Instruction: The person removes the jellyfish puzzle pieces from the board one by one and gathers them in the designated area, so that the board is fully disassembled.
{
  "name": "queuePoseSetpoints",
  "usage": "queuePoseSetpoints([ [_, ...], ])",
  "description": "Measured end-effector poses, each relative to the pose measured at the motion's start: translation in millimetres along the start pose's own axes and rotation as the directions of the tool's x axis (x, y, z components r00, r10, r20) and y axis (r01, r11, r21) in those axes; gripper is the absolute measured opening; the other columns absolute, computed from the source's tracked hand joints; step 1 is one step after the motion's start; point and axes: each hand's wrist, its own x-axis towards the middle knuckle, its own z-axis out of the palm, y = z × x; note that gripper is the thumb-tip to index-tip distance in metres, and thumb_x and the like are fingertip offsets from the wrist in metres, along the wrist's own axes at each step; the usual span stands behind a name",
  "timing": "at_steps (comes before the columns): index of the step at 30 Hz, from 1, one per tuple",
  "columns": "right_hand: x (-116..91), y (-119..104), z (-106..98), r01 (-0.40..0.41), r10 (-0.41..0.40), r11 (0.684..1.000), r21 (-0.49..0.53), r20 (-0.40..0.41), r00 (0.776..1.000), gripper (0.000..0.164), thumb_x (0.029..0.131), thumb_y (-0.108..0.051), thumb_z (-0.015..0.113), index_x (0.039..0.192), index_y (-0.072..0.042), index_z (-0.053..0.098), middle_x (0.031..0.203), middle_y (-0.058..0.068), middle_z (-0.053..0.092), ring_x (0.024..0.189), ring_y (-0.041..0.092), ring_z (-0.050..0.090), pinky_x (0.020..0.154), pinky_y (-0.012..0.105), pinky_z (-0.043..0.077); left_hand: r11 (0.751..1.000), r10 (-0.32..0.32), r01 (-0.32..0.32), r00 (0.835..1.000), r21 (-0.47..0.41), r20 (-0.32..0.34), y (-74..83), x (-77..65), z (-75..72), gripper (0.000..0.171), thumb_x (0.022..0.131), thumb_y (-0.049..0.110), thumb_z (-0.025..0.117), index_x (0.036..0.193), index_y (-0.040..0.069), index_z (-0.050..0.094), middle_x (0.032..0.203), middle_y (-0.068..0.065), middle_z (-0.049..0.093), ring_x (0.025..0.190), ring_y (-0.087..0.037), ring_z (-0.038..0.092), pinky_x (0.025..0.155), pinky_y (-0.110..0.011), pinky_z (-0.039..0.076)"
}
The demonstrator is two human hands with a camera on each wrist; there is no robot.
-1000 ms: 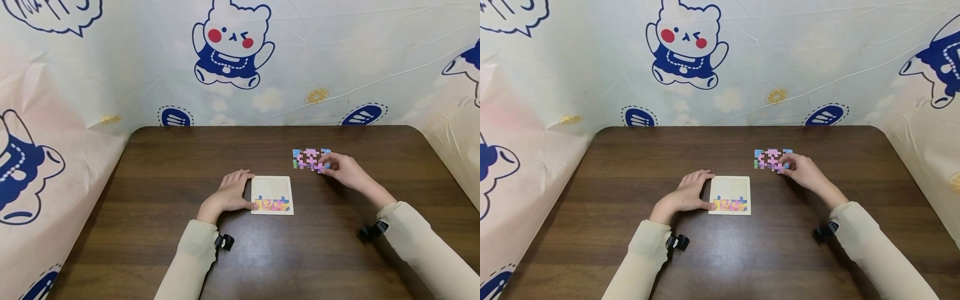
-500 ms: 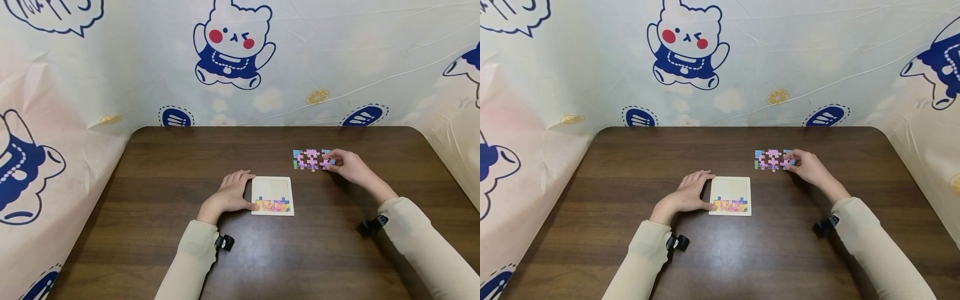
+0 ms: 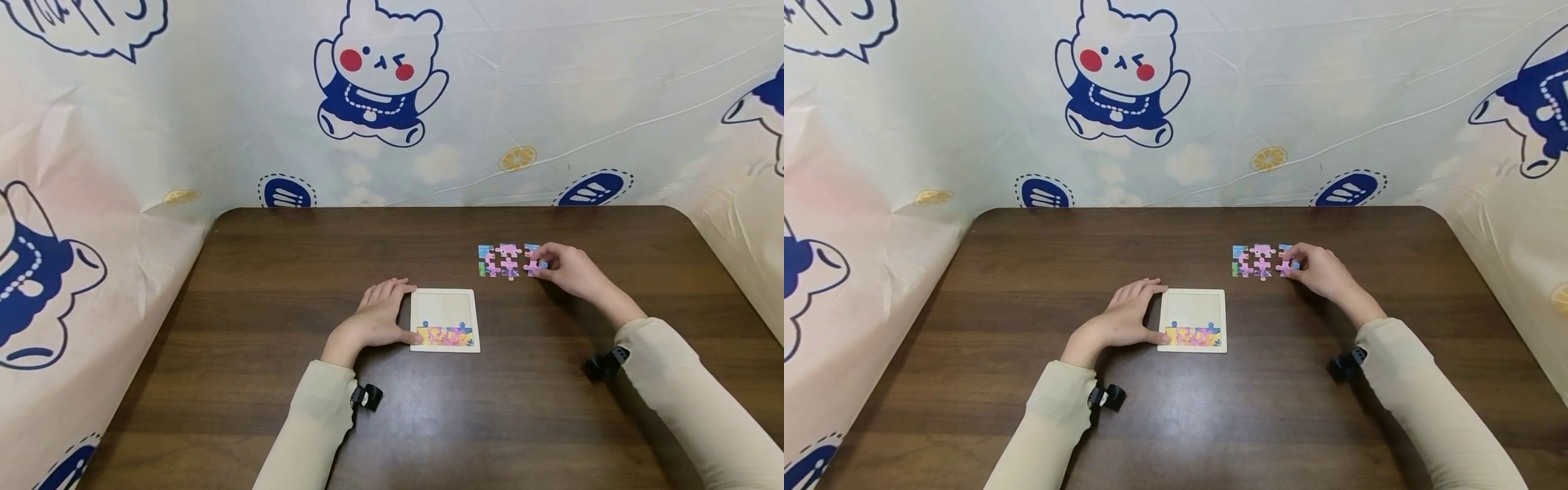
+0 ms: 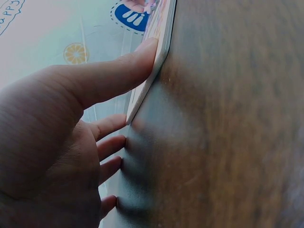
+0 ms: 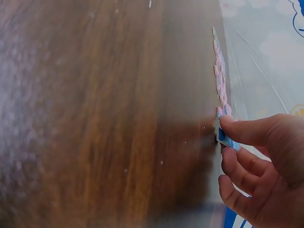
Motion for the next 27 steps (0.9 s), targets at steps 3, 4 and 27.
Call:
queuePoseSetpoints([
  [3, 0.0, 0.1, 0.2, -0.011, 0.011, 1.000, -0.006, 0.004, 1.000, 0.022, 0.091, -0.006, 0.070, 0.111, 0.002, 0.065, 0.099, 0.020, 0.063, 0.082, 0.031, 0.055, 0.074, 0.042, 0.047, 1.000, 0.004, -0.004, 1.000, -0.003, -0.002, 0.6, -0.8, -0.3, 0.091, 0.080, 0.043, 0.081, 0.152, 0.015, 0.034, 0.161, -0.006, 0.022, 0.149, -0.028, 0.013, 0.119, -0.046, 0.006],
  [4, 0.1, 0.0, 0.2, -0.013, 0.013, 1.000, -0.007, 0.006, 1.000, 0.022, 0.091, -0.006, 0.070, 0.111, 0.002, 0.065, 0.099, 0.020, 0.062, 0.083, 0.031, 0.055, 0.074, 0.042, 0.047, 1.000, 0.004, -0.004, 1.000, -0.005, -0.001, 1.6, -1.4, -1.2, 0.091, 0.080, 0.042, 0.081, 0.152, 0.014, 0.034, 0.161, -0.006, 0.022, 0.149, -0.028, 0.013, 0.119, -0.046, 0.007],
  [27, 5.5, 3.5, 1.3, 0.005, -0.002, 0.998, -0.062, 0.056, 0.998, 0.021, 0.092, -0.005, 0.069, 0.112, 0.002, 0.069, 0.098, 0.020, 0.058, 0.085, 0.032, 0.053, 0.076, 0.045, 0.046, 1.000, 0.009, -0.009, 1.000, -0.005, 0.002, 5.3, -4.0, -4.2, 0.091, 0.080, 0.043, 0.081, 0.152, 0.013, 0.035, 0.160, -0.008, 0.023, 0.149, -0.029, 0.014, 0.119, -0.048, 0.009],
])
